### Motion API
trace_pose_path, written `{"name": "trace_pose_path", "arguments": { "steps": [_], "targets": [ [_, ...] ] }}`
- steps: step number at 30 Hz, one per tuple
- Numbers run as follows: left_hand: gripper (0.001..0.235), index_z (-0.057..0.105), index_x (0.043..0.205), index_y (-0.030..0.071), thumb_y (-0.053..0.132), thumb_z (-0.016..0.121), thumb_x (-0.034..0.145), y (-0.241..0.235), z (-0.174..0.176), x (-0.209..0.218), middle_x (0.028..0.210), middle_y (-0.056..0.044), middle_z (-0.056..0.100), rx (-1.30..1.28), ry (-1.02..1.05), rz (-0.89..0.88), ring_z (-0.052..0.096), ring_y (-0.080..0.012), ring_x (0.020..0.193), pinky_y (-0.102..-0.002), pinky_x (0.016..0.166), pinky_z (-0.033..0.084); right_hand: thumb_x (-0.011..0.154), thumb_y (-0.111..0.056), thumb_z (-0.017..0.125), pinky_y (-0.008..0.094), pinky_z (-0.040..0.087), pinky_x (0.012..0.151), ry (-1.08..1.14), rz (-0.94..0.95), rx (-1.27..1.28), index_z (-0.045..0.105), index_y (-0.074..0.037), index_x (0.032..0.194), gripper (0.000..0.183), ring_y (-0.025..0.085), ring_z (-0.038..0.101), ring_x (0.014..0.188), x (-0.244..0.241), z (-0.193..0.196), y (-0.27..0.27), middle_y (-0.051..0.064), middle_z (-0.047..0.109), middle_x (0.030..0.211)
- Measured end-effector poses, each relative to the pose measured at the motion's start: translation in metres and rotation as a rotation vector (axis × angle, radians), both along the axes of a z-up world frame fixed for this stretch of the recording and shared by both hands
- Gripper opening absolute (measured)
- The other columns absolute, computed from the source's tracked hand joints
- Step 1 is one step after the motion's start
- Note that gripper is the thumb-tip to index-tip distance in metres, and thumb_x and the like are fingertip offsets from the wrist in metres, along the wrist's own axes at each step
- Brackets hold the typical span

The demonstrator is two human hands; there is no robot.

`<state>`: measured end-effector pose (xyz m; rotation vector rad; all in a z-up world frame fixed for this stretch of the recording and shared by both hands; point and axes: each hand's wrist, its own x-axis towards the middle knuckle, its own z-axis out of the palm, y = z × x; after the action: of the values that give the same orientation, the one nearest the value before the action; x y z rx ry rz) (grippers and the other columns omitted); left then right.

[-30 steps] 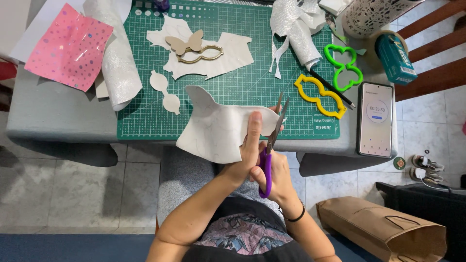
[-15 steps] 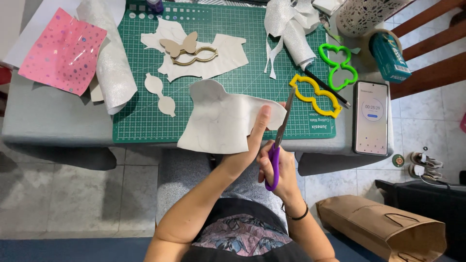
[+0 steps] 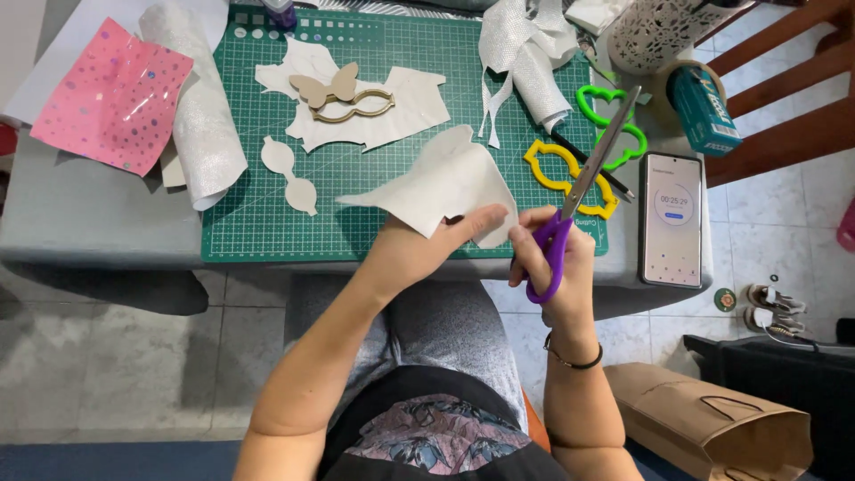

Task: Tracing a butterfly template onto a white sheet and cutting the shape out using scissors

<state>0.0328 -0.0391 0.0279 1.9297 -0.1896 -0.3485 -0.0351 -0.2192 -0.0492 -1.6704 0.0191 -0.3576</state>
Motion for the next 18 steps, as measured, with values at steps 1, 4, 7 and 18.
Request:
{"name": "trace_pose_path", "arguments": {
  "steps": [1,4,7,18],
  "targets": [
    [0.078,0.068,0.122,-0.005,0.060,0.075,0.078,0.003,0.008,0.001,0.115,-0.021,0.073,0.048,0.056,-0.031,0.070,-0.0290,0.115,-0.038,0.097,0.056,0.094,-0.013,0.071,0.026,0.050,0.040,-0.011,0.013,-0.019,0.066,0.004,0.092,0.019,0.017,0.060,0.036,0.002,0.004,0.002,0.009,0.056,0.049],
    [0.079,0.066,0.123,-0.007,0.059,0.074,0.079,0.016,0.009,0.000,0.112,-0.022,0.073,0.076,0.107,-0.021,0.071,-0.0296,0.113,-0.039,0.095,0.056,0.092,-0.013,0.078,0.026,0.049,0.047,-0.004,0.005,-0.185,0.068,0.001,0.093,0.017,0.016,0.061,0.040,0.011,0.019,0.002,0.010,0.061,0.053],
    [0.066,0.070,0.113,-0.002,0.057,0.075,0.083,0.033,-0.006,-0.002,0.099,-0.017,0.076,0.071,0.058,0.074,0.075,-0.0223,0.102,-0.037,0.086,0.058,0.088,-0.022,0.084,0.037,0.050,0.067,0.145,0.015,-0.565,0.067,-0.006,0.093,0.024,0.028,0.067,0.064,0.023,0.030,-0.001,0.010,0.072,0.077],
    [0.039,0.077,0.090,0.013,0.052,0.075,0.086,0.043,0.033,-0.008,0.076,0.002,0.079,0.098,0.209,0.163,0.071,-0.0076,0.076,-0.026,0.080,0.052,0.096,-0.015,0.064,0.052,0.059,0.072,0.358,0.114,-1.279,0.061,-0.011,0.099,0.006,0.040,0.074,0.076,0.043,0.023,-0.001,0.008,0.067,0.077]
  ]
}}
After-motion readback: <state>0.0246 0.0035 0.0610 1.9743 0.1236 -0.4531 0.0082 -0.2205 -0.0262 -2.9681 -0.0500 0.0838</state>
